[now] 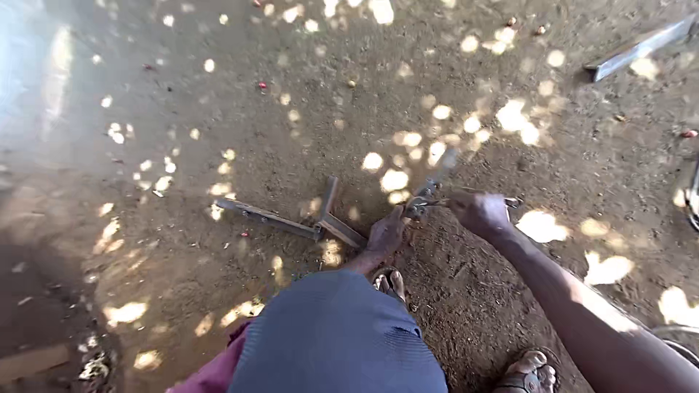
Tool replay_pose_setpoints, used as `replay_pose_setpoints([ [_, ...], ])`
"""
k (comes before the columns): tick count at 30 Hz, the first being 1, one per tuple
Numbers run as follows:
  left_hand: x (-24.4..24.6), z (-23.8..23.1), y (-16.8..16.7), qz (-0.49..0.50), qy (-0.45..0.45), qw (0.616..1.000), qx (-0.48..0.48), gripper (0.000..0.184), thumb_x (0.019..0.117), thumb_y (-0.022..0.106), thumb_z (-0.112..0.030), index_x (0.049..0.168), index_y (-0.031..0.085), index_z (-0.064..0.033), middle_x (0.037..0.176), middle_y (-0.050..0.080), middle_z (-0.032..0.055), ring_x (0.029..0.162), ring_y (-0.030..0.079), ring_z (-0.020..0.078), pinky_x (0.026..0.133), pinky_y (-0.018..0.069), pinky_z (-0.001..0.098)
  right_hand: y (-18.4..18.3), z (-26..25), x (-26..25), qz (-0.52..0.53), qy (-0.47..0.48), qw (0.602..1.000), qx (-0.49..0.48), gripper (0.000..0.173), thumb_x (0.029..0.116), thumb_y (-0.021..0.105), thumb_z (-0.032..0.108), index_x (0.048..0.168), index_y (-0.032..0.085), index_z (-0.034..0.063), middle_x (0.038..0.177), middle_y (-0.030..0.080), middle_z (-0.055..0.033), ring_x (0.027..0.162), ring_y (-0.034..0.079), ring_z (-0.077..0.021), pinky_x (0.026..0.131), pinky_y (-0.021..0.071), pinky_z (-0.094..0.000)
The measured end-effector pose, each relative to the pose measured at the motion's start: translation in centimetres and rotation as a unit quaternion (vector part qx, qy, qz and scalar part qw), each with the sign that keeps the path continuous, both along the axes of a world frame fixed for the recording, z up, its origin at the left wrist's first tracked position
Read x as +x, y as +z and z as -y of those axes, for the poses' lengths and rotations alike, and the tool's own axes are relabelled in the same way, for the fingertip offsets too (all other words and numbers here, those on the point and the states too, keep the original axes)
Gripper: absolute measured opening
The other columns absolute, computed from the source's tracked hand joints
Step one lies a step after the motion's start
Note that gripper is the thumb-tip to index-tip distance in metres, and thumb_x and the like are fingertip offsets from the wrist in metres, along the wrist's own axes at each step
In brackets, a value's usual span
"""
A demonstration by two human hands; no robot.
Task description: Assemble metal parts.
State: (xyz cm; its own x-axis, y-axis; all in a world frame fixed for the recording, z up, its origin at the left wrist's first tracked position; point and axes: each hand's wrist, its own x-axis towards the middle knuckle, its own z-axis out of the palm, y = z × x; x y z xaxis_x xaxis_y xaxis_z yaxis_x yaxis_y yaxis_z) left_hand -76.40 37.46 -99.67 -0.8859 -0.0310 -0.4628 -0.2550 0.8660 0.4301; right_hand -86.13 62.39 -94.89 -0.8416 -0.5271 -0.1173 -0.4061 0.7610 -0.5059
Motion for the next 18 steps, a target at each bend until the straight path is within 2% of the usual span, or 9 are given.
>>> replay_pose_setpoints([
  [3, -1.4, 0.5, 1.3, 0.004, 0.017, 1.0, 0.014, 0.048, 0.1089, 0.044, -0.044, 0.146, 0.05, -0.0156, 0.1, 0.072, 0.0188, 0.093, 0.073, 0.0374, 0.083, 0.058, 0.0596, 3.4, -2.7, 0.6, 0.008, -0.08, 0.994, -0.08, 0.032, 0.1063, 0.056, 0.038, 0.1, 0.073, 0.012, 0.08, 0.069, -0.012, 0.07, 0.067, -0.0335, 0.06, 0.0507, -0.0611],
  [6, -4.5, 2.6, 3.4, -0.024, 0.018, 0.999, 0.041, 0.047, 0.1066, 0.05, -0.038, 0.149, 0.05, -0.0174, 0.106, 0.073, 0.0177, 0.097, 0.072, 0.0357, 0.086, 0.0577, 0.0611, 2.9, -5.5, 0.2, 0.009, -0.136, 0.986, -0.096, 0.036, 0.1065, 0.054, 0.041, 0.097, 0.072, 0.0121, 0.072, 0.065, -0.011, 0.063, 0.063, -0.0315, 0.056, 0.0482, -0.0603],
  [7, -6.1, 3.5, 3.9, -0.043, 0.002, 0.999, 0.032, 0.046, 0.1063, 0.051, -0.039, 0.147, 0.051, -0.0179, 0.108, 0.073, 0.0159, 0.098, 0.072, 0.0339, 0.086, 0.0579, 0.0599, 2.6, -6.1, 0.1, 0.01, -0.15, 0.984, -0.098, 0.039, 0.1063, 0.052, 0.045, 0.093, 0.07, 0.0123, 0.068, 0.061, -0.0093, 0.06, 0.059, -0.0297, 0.054, 0.045, -0.0583],
  [9, -10.0, 4.8, 5.2, -0.075, -0.032, 0.997, 0.004, 0.044, 0.1054, 0.053, -0.037, 0.145, 0.052, -0.0172, 0.109, 0.072, 0.0167, 0.099, 0.072, 0.0349, 0.086, 0.0575, 0.0609, 2.8, -7.1, 0.2, 0.029, -0.172, 0.979, -0.102, 0.042, 0.1063, 0.052, 0.046, 0.097, 0.072, 0.0107, 0.074, 0.065, -0.0113, 0.064, 0.063, -0.0308, 0.059, 0.0488, -0.0604],
  [10, -12.0, 5.5, 5.9, -0.074, -0.052, 0.996, -0.023, 0.047, 0.1064, 0.051, -0.039, 0.148, 0.051, -0.0178, 0.116, 0.071, 0.0171, 0.106, 0.07, 0.0358, 0.091, 0.0558, 0.0614, 3.3, -7.2, 0.2, 0.048, -0.179, 0.978, -0.098, 0.044, 0.1066, 0.051, 0.047, 0.101, 0.073, 0.0089, 0.079, 0.068, -0.014, 0.069, 0.066, -0.0333, 0.064, 0.0509, -0.0634],
  [11, -13.9, 6.2, 6.6, -0.057, -0.068, 0.995, -0.05, 0.049, 0.1074, 0.048, -0.041, 0.151, 0.049, -0.0191, 0.123, 0.07, 0.0167, 0.112, 0.068, 0.0363, 0.095, 0.0537, 0.0625, 3.9, -7.0, 0.4, 0.067, -0.18, 0.977, -0.096, 0.045, 0.1073, 0.05, 0.047, 0.103, 0.072, 0.007, 0.081, 0.068, -0.0162, 0.072, 0.066, -0.0348, 0.066, 0.0509, -0.0644],
  [13, -17.6, 7.9, 6.7, -0.038, -0.106, 0.987, -0.115, 0.046, 0.1086, 0.046, -0.038, 0.149, 0.047, -0.0174, 0.125, 0.068, 0.0187, 0.114, 0.067, 0.0398, 0.093, 0.0531, 0.0636, 4.2, -6.6, 0.7, 0.087, -0.179, 0.974, -0.103, 0.048, 0.1086, 0.048, 0.045, 0.102, 0.069, 0.0025, 0.081, 0.064, -0.0193, 0.071, 0.062, -0.0374, 0.066, 0.0481, -0.0646],
  [15, -20.2, 10.0, 6.1, -0.045, -0.109, 0.983, -0.141, 0.044, 0.108, 0.047, -0.036, 0.149, 0.049, -0.0214, 0.123, 0.069, 0.0177, 0.112, 0.068, 0.0403, 0.091, 0.0544, 0.0639, 2.9, -6.7, 0.8, 0.079, -0.181, 0.974, -0.112, 0.047, 0.1084, 0.048, 0.045, 0.099, 0.07, 0.0043, 0.075, 0.063, -0.0153, 0.065, 0.06, -0.0337, 0.06, 0.048, -0.0611],
  [18, -21.4, 12.1, 5.7, -0.06, -0.046, 0.988, -0.134, 0.043, 0.1052, 0.053, -0.028, 0.148, 0.052, -0.0303, 0.13, 0.068, 0.0146, 0.117, 0.066, 0.0403, 0.091, 0.0534, 0.0677, 1.9, -6.7, 1.2, 0.089, -0.201, 0.968, -0.119, 0.041, 0.1072, 0.052, 0.042, 0.098, 0.072, 0.0069, 0.073, 0.064, -0.0104, 0.063, 0.061, -0.0279, 0.059, 0.0511, -0.0569],
])
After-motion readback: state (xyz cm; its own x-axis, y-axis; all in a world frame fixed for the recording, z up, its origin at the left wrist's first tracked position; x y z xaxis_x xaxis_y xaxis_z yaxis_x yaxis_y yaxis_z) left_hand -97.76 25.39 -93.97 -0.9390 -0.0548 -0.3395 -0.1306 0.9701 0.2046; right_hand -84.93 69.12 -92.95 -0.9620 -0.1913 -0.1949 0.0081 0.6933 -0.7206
